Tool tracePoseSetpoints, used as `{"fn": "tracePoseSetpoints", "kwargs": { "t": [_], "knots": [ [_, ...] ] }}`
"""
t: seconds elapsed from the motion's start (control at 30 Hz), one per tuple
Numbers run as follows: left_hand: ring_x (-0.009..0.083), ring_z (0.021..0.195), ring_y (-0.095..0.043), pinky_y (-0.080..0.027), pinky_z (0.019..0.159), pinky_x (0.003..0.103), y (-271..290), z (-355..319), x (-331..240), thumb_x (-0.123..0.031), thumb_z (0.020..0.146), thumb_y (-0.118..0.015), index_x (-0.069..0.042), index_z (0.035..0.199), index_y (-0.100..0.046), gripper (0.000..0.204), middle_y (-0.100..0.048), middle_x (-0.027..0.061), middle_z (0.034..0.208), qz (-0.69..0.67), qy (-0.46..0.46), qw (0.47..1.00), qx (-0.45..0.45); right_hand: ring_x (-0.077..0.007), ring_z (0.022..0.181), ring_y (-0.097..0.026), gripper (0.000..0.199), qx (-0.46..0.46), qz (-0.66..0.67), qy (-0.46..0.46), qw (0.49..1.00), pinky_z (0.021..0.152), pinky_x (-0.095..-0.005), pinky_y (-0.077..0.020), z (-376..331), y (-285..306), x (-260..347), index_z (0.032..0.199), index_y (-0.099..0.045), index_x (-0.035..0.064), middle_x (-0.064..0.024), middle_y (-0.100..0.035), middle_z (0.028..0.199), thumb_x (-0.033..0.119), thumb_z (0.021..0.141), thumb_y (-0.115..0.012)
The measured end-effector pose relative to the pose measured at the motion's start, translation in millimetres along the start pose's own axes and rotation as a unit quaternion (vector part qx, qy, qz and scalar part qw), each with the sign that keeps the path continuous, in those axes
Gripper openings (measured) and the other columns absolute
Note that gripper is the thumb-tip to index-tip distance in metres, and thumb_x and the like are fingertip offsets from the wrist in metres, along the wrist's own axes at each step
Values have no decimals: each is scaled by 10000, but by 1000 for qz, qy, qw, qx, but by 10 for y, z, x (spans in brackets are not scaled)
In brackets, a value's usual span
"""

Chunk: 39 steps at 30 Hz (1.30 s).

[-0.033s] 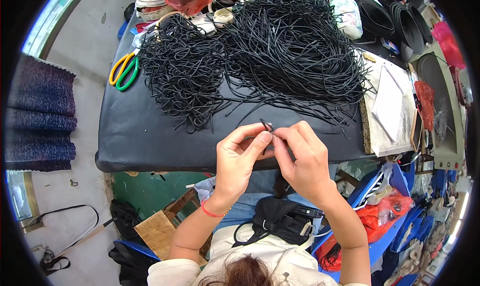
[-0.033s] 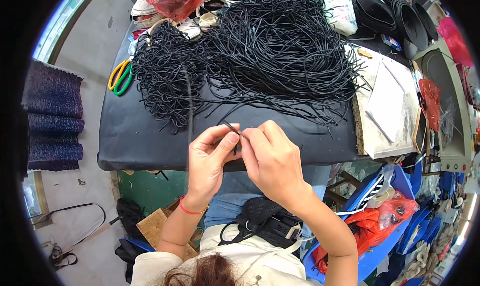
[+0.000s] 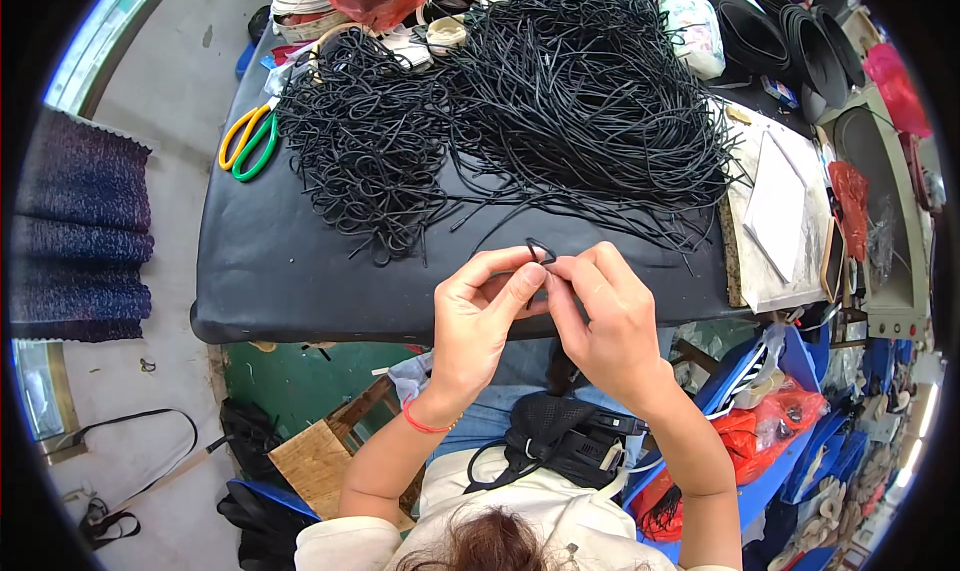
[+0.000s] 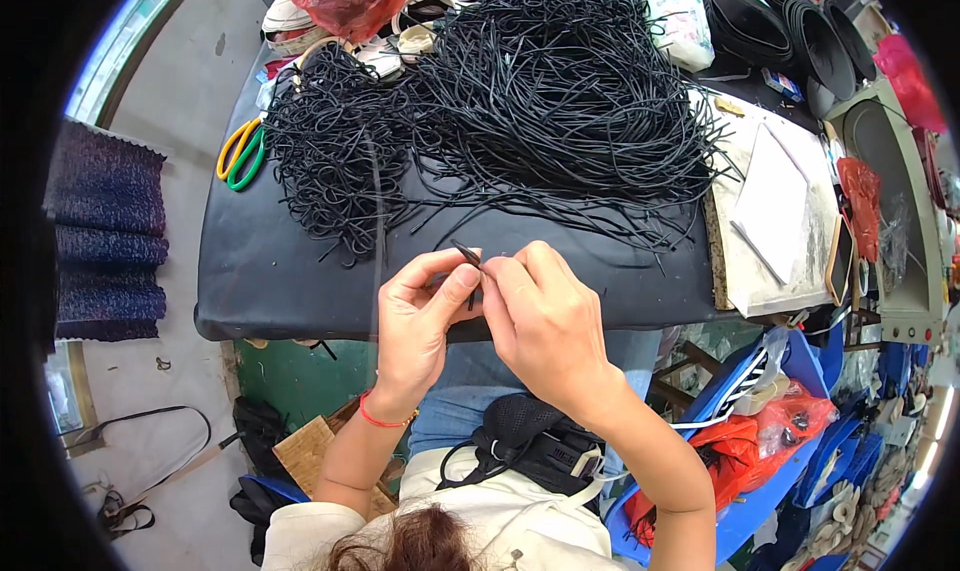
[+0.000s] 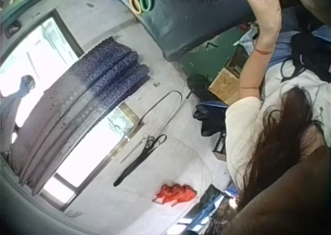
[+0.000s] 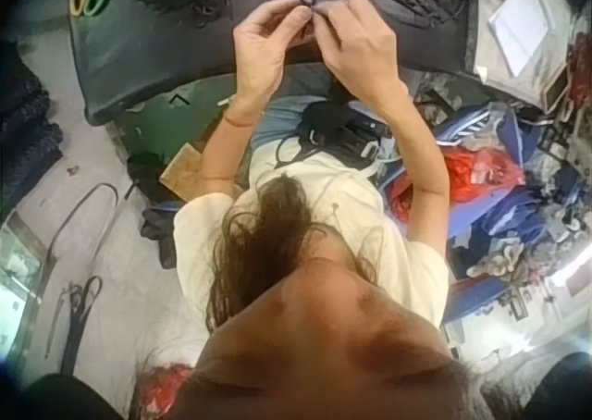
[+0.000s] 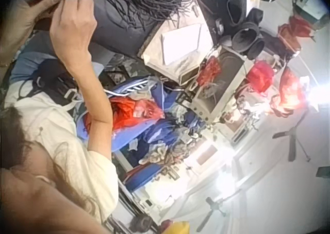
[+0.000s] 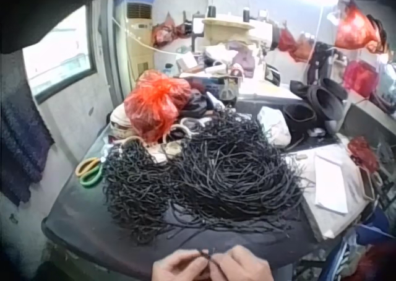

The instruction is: The person sits at a cluttered workbench and repeatedly ties small black cords into loops. They pick up individual cords from a large pile, form a loop with their fingers, and secure it with a knot. The finished loops are placed on the table surface to the left.

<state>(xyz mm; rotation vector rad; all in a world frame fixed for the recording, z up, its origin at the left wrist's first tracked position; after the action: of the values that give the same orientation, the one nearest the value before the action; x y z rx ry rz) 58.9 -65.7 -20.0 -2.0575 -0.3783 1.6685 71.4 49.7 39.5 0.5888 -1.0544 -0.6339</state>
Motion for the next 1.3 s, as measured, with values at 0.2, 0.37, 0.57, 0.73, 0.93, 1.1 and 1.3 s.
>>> {"fn": "tracePoseSetpoints", "kwargs": {
  "t": [0.2, 0.37, 0.57, 0.73, 0.93, 1.1, 1.3],
  "knots": [
    [122, 820, -582, -494, 754, 284, 69, 45, 6, -139, 930, -485, -29, 939, -537, 122, -574, 33, 889, -48, 27, 998, -38, -240, 635, -544, 152, 39, 19, 30, 999, 544, -337, -456, -65, 19, -15, 885, -602, 5, -84, -517, 738, 3, 738, -635],
    [89, 692, -531, -489, 723, 270, 144, 85, 23, -149, 927, -485, -44, 902, -547, 124, -549, 12, 784, -131, 157, 978, 37, -221, 639, -535, 202, 1, -5, 26, 1000, 551, -316, -458, -70, 175, -70, 915, -614, 23, -77, -518, 744, -13, 718, -633],
    [77, 699, -538, -488, 668, 233, 47, -10, 44, -95, 872, -586, 1, 972, -597, 139, -607, 32, 844, -23, 164, 983, 77, -215, 664, -537, 239, -13, -38, 102, 994, 550, -307, -453, -72, 111, -20, 902, -607, 11, -73, -527, 766, -16, 665, -624],
    [86, 759, -569, -488, 703, 230, 61, -22, 38, -122, 883, -579, 19, 963, -596, 163, -626, 52, 852, 86, 114, 986, 84, -226, 665, -537, 200, -28, -9, 76, 997, 577, -320, -439, -122, 82, -52, 902, -607, 5, -71, -530, 757, -12, 706, -642],
    [116, 739, -604, -483, 663, 250, 79, 27, -113, -37, 867, -540, 39, 949, -585, 121, -634, 81, 837, 383, -38, 922, 38, -180, 690, -505, 261, 81, -135, 183, 970, 621, -315, -369, -164, 215, 259, 909, -600, 21, -54, -517, 788, 98, 660, -579],
    [163, 746, -612, -495, 684, 271, -110, -141, -160, 2, 830, -567, 36, 971, -583, 145, -626, 100, 868, 320, -84, 932, 149, -228, 678, -522, 113, 29, 23, 57, 998, 606, -334, -424, 236, 283, -177, 844, -603, 24, -83, -512, 737, 6, 733, -607],
    [102, 806, -592, -500, 725, 230, -31, -37, -56, -51, 882, -554, 41, 1068, -576, 209, -625, 86, 917, 39, 102, 987, 119, -230, 631, -546, 120, 81, 155, -60, 983, 558, -313, -432, -154, 56, -236, 887, -599, -11, -108, -530, 732, -36, 770, -587]
  ]
}}
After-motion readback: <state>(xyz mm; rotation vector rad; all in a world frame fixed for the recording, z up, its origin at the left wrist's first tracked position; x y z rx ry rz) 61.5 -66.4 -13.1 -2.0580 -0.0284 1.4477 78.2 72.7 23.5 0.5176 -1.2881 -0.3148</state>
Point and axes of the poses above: each hand's wrist, its own z-axis towards the middle knuckle, its own y-axis out of the back of the hand, x = y × z, the point moved 5 cm from there along z, towards the middle knuckle
